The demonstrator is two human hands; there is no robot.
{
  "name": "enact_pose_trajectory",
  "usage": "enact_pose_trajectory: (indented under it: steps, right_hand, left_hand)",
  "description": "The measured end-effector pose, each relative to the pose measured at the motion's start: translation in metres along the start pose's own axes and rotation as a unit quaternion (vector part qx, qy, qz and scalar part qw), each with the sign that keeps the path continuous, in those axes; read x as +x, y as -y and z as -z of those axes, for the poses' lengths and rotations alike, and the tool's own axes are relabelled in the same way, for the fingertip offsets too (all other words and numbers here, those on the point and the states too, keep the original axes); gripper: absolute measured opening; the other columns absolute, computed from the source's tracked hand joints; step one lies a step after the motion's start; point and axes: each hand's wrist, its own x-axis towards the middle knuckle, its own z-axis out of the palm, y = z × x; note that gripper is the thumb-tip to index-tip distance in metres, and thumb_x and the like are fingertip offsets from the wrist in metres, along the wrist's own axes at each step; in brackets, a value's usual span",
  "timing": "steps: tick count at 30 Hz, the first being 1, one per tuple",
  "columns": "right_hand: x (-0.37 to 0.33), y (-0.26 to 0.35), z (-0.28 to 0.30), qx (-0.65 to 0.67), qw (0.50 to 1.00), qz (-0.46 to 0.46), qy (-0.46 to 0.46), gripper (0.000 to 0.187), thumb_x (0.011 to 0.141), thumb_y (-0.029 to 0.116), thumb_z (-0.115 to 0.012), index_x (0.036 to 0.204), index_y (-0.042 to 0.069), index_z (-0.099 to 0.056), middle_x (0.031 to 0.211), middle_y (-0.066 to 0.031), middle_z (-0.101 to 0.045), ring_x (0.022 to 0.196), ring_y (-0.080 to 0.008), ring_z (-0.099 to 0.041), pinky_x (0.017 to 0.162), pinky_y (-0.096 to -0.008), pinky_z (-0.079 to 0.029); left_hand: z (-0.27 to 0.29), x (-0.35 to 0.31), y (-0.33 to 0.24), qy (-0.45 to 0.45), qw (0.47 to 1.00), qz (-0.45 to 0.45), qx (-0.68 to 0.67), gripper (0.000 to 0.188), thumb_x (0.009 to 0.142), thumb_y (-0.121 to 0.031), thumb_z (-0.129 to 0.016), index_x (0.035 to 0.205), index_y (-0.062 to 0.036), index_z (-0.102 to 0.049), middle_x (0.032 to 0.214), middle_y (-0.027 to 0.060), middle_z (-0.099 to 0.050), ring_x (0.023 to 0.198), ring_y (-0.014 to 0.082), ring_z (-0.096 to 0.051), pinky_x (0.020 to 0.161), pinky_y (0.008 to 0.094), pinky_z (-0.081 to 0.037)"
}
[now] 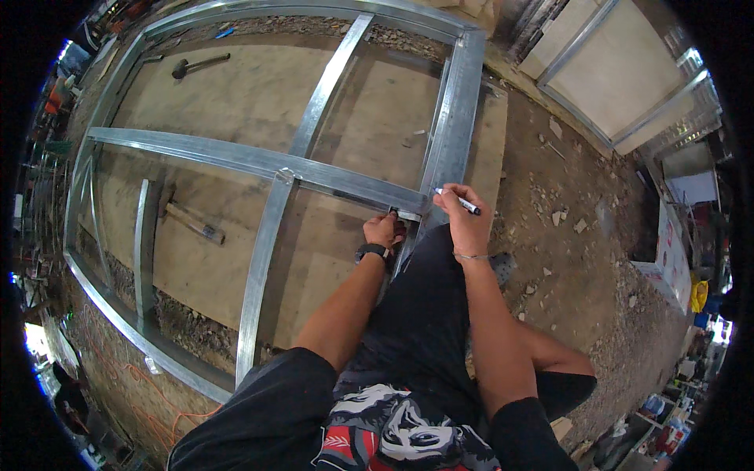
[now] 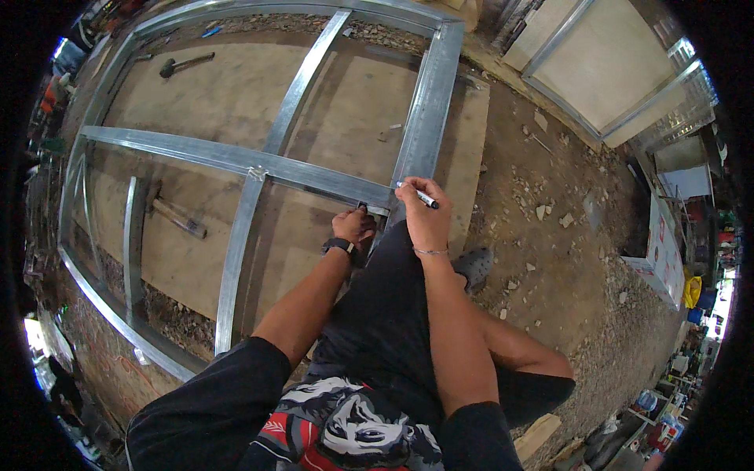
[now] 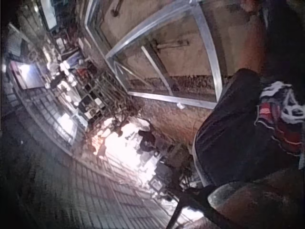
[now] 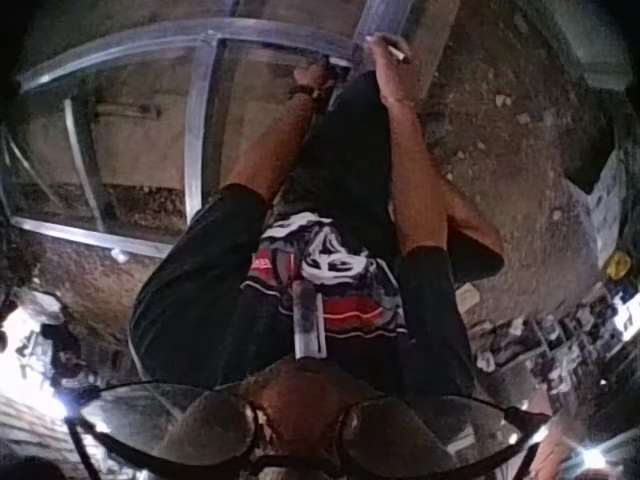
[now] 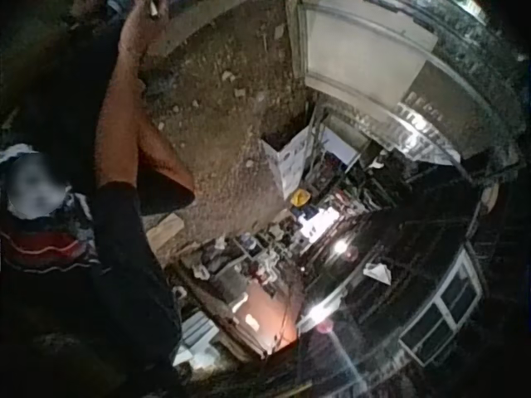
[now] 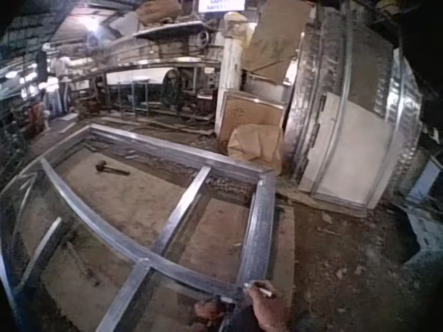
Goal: The person measures and marks metal frame sections with a tape measure and marker, then uses a hammer to adjust joints. The person also uses a power tool on a workbench and handles metal bars and frames throughout the workshop.
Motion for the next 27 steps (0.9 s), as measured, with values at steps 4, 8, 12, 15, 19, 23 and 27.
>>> enact_pose_trajectory:
  steps: [4, 8, 12, 15, 19, 23, 27]
  right_hand:
    - [-0.006, 0.01, -0.03, 0.028, 0.999, -0.011, 0.017, 0.017, 0.095, 0.011, -0.07, 0.105, -0.003, -0.07, 0.096, -0.0083, -0.072, 0.088, -0.0173, -0.072, 0.084, -0.0308, -0.057]
    - [0.002, -0.002, 0.008, -0.008, 1.0, -0.007, -0.023, 0.018, 0.094, 0.011, -0.07, 0.104, -0.003, -0.07, 0.096, -0.0081, -0.072, 0.088, -0.0171, -0.072, 0.084, -0.0306, -0.057]
    - [-0.001, 0.0, -0.005, -0.014, 1.0, -0.005, 0.007, 0.017, 0.097, 0.012, -0.068, 0.105, -0.002, -0.069, 0.098, -0.0083, -0.072, 0.088, -0.018, -0.073, 0.086, -0.0319, -0.058]
    - [-0.001, 0.001, -0.009, 0.0, 1.0, 0.0, 0.009, 0.017, 0.097, 0.013, -0.068, 0.105, -0.002, -0.07, 0.097, -0.008, -0.073, 0.088, -0.0176, -0.073, 0.085, -0.0314, -0.057]
    - [-0.001, 0.002, -0.008, -0.015, 1.0, -0.003, 0.002, 0.017, 0.097, 0.013, -0.068, 0.105, -0.002, -0.07, 0.096, -0.008, -0.073, 0.088, -0.0177, -0.073, 0.085, -0.0314, -0.057]
    - [0.0, 0.001, -0.006, -0.018, 1.0, 0.005, 0.006, 0.017, 0.097, 0.014, -0.068, 0.105, -0.002, -0.07, 0.095, -0.0082, -0.073, 0.088, -0.0179, -0.073, 0.085, -0.032, -0.058]
    - [-0.002, 0.002, -0.007, -0.006, 1.0, 0.0, 0.001, 0.018, 0.097, 0.013, -0.068, 0.105, -0.002, -0.07, 0.096, -0.0083, -0.073, 0.088, -0.0184, -0.073, 0.086, -0.0328, -0.058]
  left_hand:
    - [0.055, 0.044, 0.0, 0.059, 0.998, -0.014, -0.033, 0.014, 0.096, -0.017, -0.069, 0.097, -0.0056, -0.061, 0.077, 0.0086, -0.067, 0.058, 0.0199, -0.065, 0.047, 0.0369, -0.053]
    - [-0.006, 0.004, 0.009, 0.014, 0.999, 0.017, 0.047, 0.016, 0.096, -0.018, -0.07, 0.1, -0.0056, -0.061, 0.084, 0.0106, -0.069, 0.064, 0.0214, -0.068, 0.051, 0.0369, -0.056]
    - [0.006, 0.003, 0.003, -0.033, 0.997, -0.047, 0.057, 0.018, 0.095, -0.018, -0.072, 0.101, -0.0034, -0.061, 0.085, 0.0113, -0.069, 0.066, 0.0233, -0.07, 0.052, 0.037, -0.057]
    - [0.009, 0.008, 0.001, -0.044, 0.995, -0.05, 0.072, 0.019, 0.094, -0.016, -0.072, 0.101, -0.0013, -0.061, 0.086, 0.012, -0.07, 0.067, 0.0243, -0.071, 0.053, 0.0374, -0.058]
    - [0.007, 0.01, 0.004, -0.046, 0.992, -0.069, 0.091, 0.02, 0.094, -0.014, -0.072, 0.1, 0.0025, -0.063, 0.086, 0.0134, -0.07, 0.066, 0.0242, -0.071, 0.052, 0.0371, -0.059]
    - [0.01, 0.015, 0.003, -0.044, 0.982, -0.096, 0.155, 0.02, 0.095, -0.013, -0.071, 0.098, 0.005, -0.064, 0.083, 0.0139, -0.07, 0.062, 0.0235, -0.07, 0.051, 0.0354, -0.058]
    - [0.009, 0.021, 0.005, -0.049, 0.981, -0.085, 0.169, 0.023, 0.094, -0.016, -0.07, 0.092, 0.0065, -0.072, 0.074, 0.0147, -0.072, 0.056, 0.0195, -0.07, 0.046, 0.0323, -0.054]
